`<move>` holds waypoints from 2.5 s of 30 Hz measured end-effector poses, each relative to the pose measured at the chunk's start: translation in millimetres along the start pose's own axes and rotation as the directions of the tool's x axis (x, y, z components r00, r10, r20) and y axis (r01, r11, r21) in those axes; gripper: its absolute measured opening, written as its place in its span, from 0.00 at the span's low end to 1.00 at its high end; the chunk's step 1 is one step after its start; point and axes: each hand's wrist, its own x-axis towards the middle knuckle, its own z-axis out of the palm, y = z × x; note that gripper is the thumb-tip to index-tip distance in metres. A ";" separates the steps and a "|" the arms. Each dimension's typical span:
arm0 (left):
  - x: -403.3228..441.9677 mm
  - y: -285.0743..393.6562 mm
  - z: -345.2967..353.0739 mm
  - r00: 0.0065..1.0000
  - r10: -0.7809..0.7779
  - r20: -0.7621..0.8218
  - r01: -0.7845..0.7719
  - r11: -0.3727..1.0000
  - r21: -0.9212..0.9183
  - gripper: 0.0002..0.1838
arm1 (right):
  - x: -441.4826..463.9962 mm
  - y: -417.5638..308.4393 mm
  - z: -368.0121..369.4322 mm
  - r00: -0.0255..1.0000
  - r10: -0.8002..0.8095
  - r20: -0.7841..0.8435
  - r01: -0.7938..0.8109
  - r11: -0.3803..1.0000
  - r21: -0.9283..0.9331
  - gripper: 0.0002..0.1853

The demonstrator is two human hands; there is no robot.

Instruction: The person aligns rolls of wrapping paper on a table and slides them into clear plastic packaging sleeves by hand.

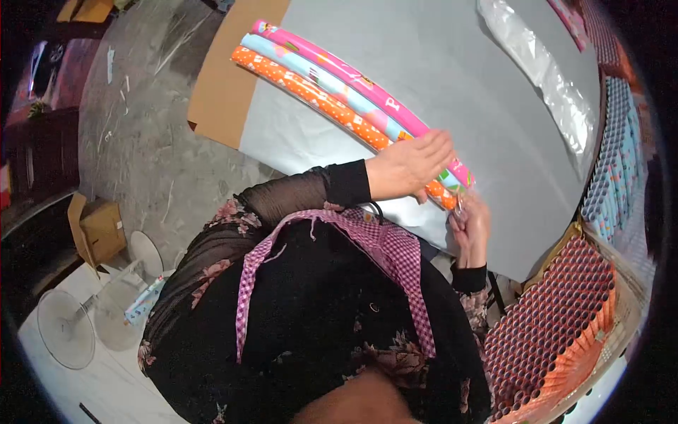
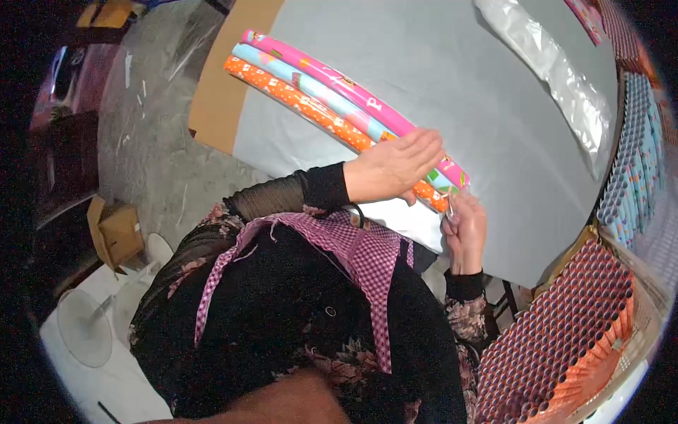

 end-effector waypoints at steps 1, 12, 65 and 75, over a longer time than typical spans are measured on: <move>-0.7 -1.5 2.8 1.000 -0.005 -0.016 0.004 0.997 -0.073 0.53 | -0.9 -0.9 -0.6 0.999 0.008 0.031 -0.009 1.000 0.021 0.06; 1.4 0.1 -2.7 0.999 0.002 -0.052 -0.001 1.000 0.013 0.52 | 10.2 2.9 -6.1 0.995 -0.002 0.104 -0.006 0.998 0.070 0.10; 10.1 -7.5 10.8 0.999 -0.022 -0.046 0.024 0.999 0.040 0.54 | 5.4 -14.8 -26.0 0.652 -0.510 0.561 0.372 -0.429 -0.823 0.41; 2.6 -15.8 -4.9 0.995 -0.082 0.052 0.084 0.996 -0.026 0.61 | 24.5 -6.1 -24.0 0.616 -0.568 0.546 0.473 -0.287 -0.833 0.31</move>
